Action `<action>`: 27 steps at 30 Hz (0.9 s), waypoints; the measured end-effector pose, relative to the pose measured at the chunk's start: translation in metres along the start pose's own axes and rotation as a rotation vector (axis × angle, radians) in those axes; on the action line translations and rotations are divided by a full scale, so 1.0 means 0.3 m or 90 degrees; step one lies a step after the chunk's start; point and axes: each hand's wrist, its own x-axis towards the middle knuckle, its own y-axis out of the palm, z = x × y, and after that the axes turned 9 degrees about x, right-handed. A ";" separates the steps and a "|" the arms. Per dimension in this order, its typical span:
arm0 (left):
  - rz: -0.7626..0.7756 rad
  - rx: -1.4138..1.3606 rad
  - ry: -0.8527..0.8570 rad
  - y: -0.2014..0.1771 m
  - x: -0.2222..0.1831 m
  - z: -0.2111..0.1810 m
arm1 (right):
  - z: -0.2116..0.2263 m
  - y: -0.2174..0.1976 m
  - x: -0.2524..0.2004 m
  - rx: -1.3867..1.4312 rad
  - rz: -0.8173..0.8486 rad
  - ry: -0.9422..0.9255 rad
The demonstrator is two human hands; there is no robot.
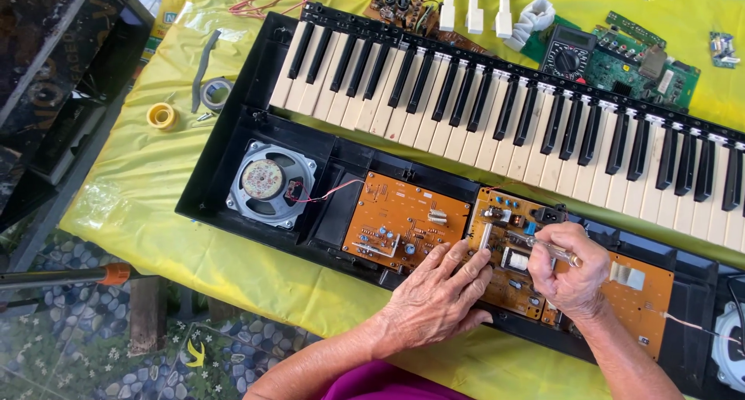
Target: Repairing an electronic keyboard by removing screws from a circuit board and soldering components.
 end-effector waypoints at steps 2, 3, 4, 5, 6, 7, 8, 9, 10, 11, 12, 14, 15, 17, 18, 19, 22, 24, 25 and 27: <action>-0.002 0.005 -0.002 -0.015 0.005 0.000 | -0.008 -0.002 -0.002 0.001 0.003 -0.010; -0.004 0.007 -0.002 -0.023 0.007 0.000 | -0.013 -0.003 -0.003 0.000 0.005 -0.017; -0.004 0.010 -0.004 -0.024 0.007 -0.001 | -0.017 -0.001 -0.005 0.003 0.005 -0.019; -0.008 0.009 -0.005 -0.025 0.006 -0.001 | -0.021 0.002 -0.007 0.013 -0.005 -0.018; -0.012 0.008 -0.008 -0.026 0.005 -0.002 | -0.024 0.004 -0.010 0.023 -0.015 -0.016; -0.012 0.010 -0.011 -0.029 0.006 -0.001 | -0.033 0.006 -0.005 0.026 -0.013 -0.017; -0.015 0.005 -0.011 -0.032 0.007 -0.001 | -0.042 0.007 -0.001 0.023 -0.012 -0.097; -0.018 -0.001 -0.012 -0.034 0.008 -0.001 | -0.052 0.009 0.002 0.020 -0.011 -0.177; -0.018 0.000 -0.014 -0.032 0.007 -0.001 | -0.056 0.008 0.003 0.022 -0.009 -0.178; -0.016 -0.001 -0.018 -0.030 0.006 -0.001 | -0.061 0.008 0.004 0.020 -0.005 -0.188; -0.013 -0.002 -0.022 -0.027 0.005 -0.001 | -0.065 0.007 0.005 0.019 -0.002 -0.199; -0.021 -0.002 -0.023 -0.029 0.006 -0.001 | -0.057 -0.001 -0.021 0.021 -0.010 -0.099; -0.027 -0.003 -0.022 -0.030 0.007 0.000 | -0.053 -0.005 -0.034 0.022 -0.020 0.001; -0.022 0.000 -0.025 -0.031 0.007 -0.002 | -0.061 -0.004 -0.030 0.029 -0.016 -0.020; -0.016 0.002 -0.027 -0.033 0.007 -0.002 | -0.064 -0.004 -0.030 0.034 -0.012 -0.041; -0.015 0.002 -0.026 -0.035 0.008 -0.001 | -0.063 -0.003 -0.027 0.034 -0.012 -0.040; -0.013 -0.002 -0.027 -0.034 0.008 -0.001 | -0.059 0.000 -0.019 0.028 -0.012 -0.100; -0.022 -0.009 -0.031 -0.025 0.003 -0.003 | -0.048 0.001 -0.021 0.032 -0.016 -0.027; -0.021 -0.008 -0.031 -0.026 0.004 -0.003 | -0.051 -0.001 -0.020 0.034 -0.017 -0.027; -0.025 -0.009 -0.028 -0.028 0.006 -0.002 | -0.058 0.000 -0.018 0.032 -0.011 -0.084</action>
